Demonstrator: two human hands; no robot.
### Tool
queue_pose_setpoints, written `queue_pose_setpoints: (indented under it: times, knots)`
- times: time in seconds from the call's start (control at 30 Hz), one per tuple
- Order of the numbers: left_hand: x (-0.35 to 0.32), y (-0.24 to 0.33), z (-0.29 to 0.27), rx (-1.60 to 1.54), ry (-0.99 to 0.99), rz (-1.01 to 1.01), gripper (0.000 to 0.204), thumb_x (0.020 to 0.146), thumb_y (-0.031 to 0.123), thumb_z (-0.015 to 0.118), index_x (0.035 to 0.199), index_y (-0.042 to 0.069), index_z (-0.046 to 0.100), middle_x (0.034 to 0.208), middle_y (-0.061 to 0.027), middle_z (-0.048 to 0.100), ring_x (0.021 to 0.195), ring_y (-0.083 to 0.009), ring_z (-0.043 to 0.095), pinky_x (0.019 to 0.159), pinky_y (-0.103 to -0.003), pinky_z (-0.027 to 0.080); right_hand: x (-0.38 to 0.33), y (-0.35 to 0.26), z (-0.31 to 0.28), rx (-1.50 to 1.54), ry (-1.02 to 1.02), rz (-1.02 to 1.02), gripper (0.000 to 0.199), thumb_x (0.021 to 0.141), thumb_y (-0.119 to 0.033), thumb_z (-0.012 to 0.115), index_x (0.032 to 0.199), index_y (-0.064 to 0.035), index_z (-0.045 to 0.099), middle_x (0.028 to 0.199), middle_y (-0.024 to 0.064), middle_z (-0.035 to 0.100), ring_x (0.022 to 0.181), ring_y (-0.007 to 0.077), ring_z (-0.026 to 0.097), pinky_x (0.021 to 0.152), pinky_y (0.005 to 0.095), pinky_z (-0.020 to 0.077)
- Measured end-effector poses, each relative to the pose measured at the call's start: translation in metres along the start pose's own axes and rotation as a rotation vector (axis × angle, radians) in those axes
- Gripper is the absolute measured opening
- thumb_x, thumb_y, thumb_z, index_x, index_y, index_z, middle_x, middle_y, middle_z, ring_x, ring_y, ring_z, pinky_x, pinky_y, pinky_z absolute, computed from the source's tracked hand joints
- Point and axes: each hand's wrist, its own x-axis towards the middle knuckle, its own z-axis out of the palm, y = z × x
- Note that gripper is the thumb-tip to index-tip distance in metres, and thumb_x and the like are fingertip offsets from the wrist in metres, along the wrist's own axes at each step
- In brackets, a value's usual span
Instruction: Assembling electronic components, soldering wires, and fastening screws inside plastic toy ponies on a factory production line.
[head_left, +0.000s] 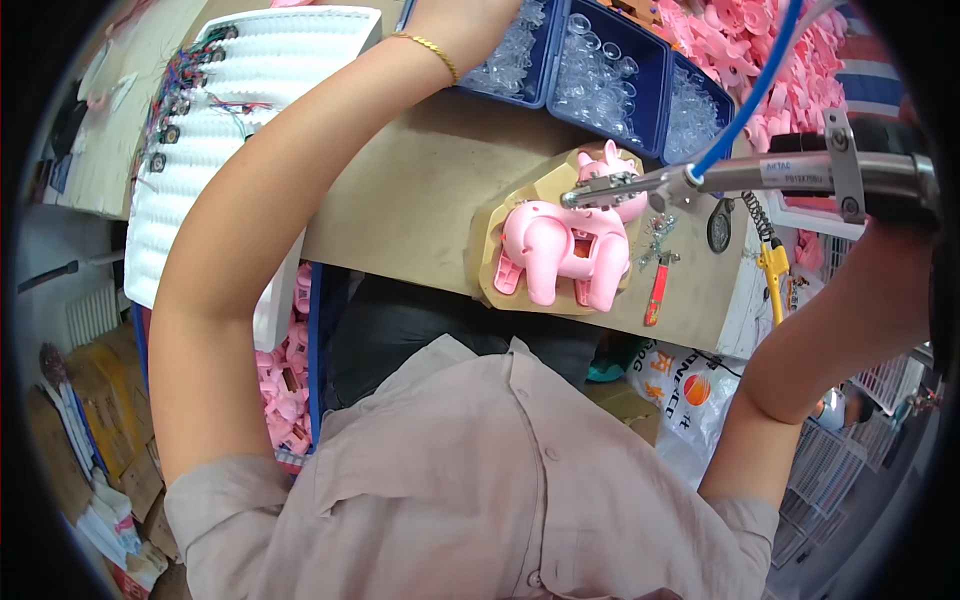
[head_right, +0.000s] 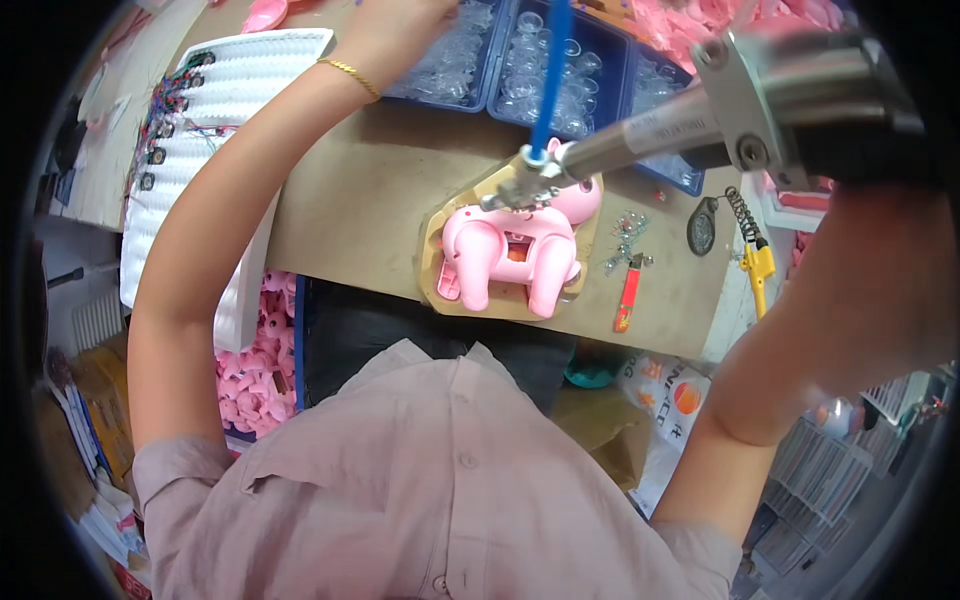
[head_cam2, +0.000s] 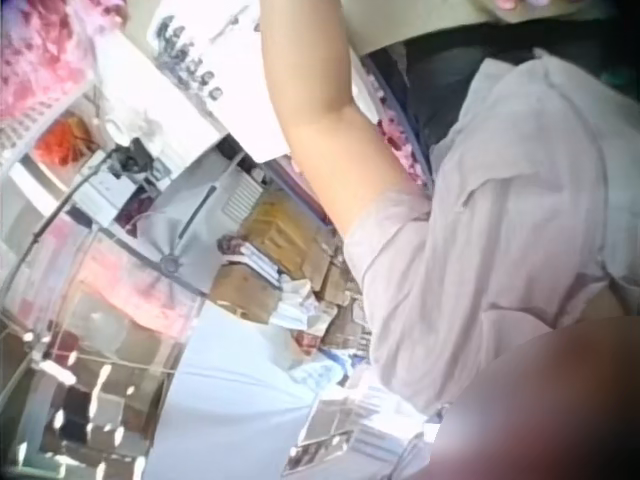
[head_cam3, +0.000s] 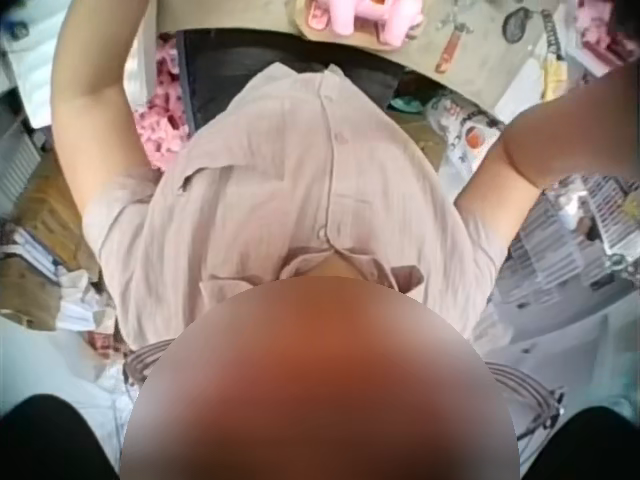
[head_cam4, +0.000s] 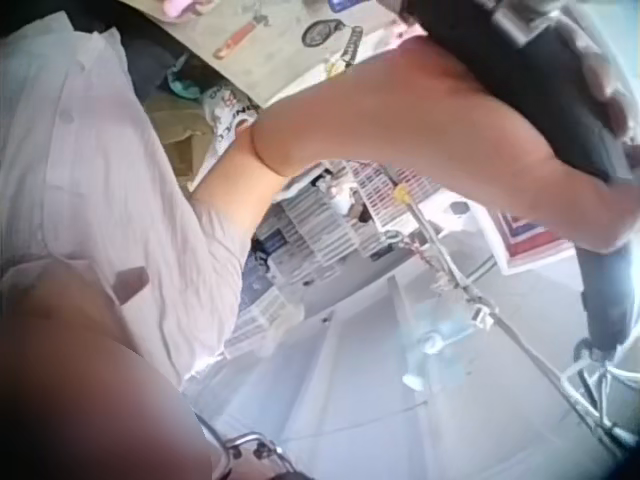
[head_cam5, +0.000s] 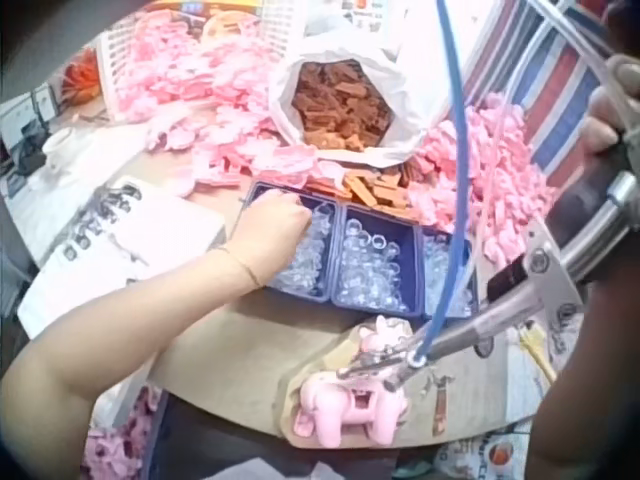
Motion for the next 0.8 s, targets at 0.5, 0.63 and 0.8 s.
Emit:
queue_pose_setpoints:
  times: [0.5, 0.63, 0.8]
  knots:
    - [-0.185, 0.141, -0.083, -0.498, -0.096, 0.005, 0.01, 0.072, 0.008, 0.062, 0.079, 0.004, 0.056, 0.121, -0.0117, 0.058, 0.1, -0.0237, 0.059, 0.08, -0.032, 0.05, -0.04, 0.125, 0.347, 0.074, -0.119, 0.021, 0.021, 0.088, -0.021, 0.051, 0.091, -0.0001, 0.051, 0.083, 0.0066, 0.05, 0.074, 0.0173, 0.047, 0.071, 0.0316, 0.0403]
    - [-0.196, 0.153, -0.069, -0.467, -0.059, -0.017, 0.011, 0.069, 0.006, 0.061, 0.077, 0.003, 0.054, 0.124, -0.0134, 0.057, 0.091, -0.0217, 0.059, 0.073, -0.03, 0.051, -0.051, 0.143, 0.415, 0.056, -0.135, 0.029, 0.021, 0.088, -0.021, 0.052, 0.092, -0.0005, 0.052, 0.083, 0.0064, 0.051, 0.074, 0.0169, 0.048, 0.07, 0.0314, 0.0409]
    - [-0.18, 0.161, -0.076, -0.424, -0.142, -0.016, 0.013, 0.066, 0.005, 0.06, 0.07, 0.003, 0.048, 0.126, -0.0176, 0.054, 0.078, -0.0189, 0.057, 0.067, -0.029, 0.05, -0.024, 0.14, 0.36, 0.117, -0.138, 0.023, 0.021, 0.087, -0.021, 0.054, 0.093, -0.0009, 0.054, 0.084, 0.0061, 0.052, 0.074, 0.0165, 0.049, 0.07, 0.0313, 0.0417]
